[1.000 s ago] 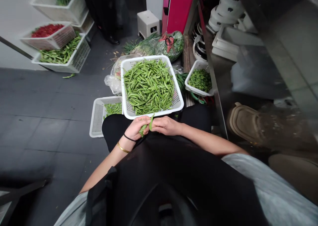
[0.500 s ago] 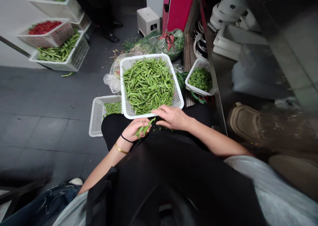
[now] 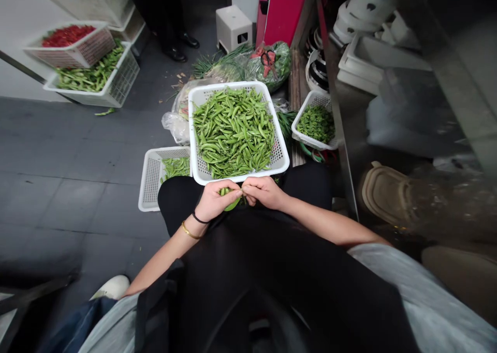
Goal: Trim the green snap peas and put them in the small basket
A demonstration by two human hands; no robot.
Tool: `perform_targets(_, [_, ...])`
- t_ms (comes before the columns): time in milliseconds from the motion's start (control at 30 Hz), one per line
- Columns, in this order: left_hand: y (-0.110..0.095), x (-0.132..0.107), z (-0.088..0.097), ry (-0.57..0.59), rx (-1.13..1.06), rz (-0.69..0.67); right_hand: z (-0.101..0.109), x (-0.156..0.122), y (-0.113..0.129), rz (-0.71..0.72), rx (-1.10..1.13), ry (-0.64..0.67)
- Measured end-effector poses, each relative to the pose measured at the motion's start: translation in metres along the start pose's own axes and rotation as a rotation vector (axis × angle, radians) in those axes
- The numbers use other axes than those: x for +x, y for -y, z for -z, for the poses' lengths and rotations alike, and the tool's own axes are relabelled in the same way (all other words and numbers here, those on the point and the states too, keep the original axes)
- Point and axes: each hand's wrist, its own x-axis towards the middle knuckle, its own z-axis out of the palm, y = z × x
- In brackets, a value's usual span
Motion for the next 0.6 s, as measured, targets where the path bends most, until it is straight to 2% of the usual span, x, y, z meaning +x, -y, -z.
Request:
perform_targets(100, [0.009, 0.003, -0.013, -0.147, -0.183, 0.062, -0.004, 0.002, -0.001, 0.054, -0.106, -0.146])
perform_targets(200, [0.011, 0.007, -0.023, -0.206, -0.381, 0.086, -0.008, 0.011, -0.002, 0.12, -0.191, -0.257])
perform_targets(300, [0.01, 0.016, -0.016, -0.296, -0.57, 0.091, -0.006, 0.016, -0.006, 0.126, -0.202, -0.291])
perform_targets(367, [0.012, 0.022, 0.0, -0.383, -0.681, 0.108, 0.005, 0.012, -0.009, 0.109, -0.228, -0.254])
perform_targets(433, [0.016, 0.026, 0.02, -0.432, -0.791, 0.15, 0.025, 0.003, -0.012, 0.097, -0.304, -0.143])
perform_targets(533, [0.026, 0.028, 0.044, -0.398, -0.937, 0.241, 0.062, -0.011, -0.011, -0.002, -0.505, 0.113])
perform_targets(600, [0.031, 0.028, 0.048, -0.347, -0.977, 0.294, 0.081, -0.011, -0.008, -0.12, -0.678, 0.209])
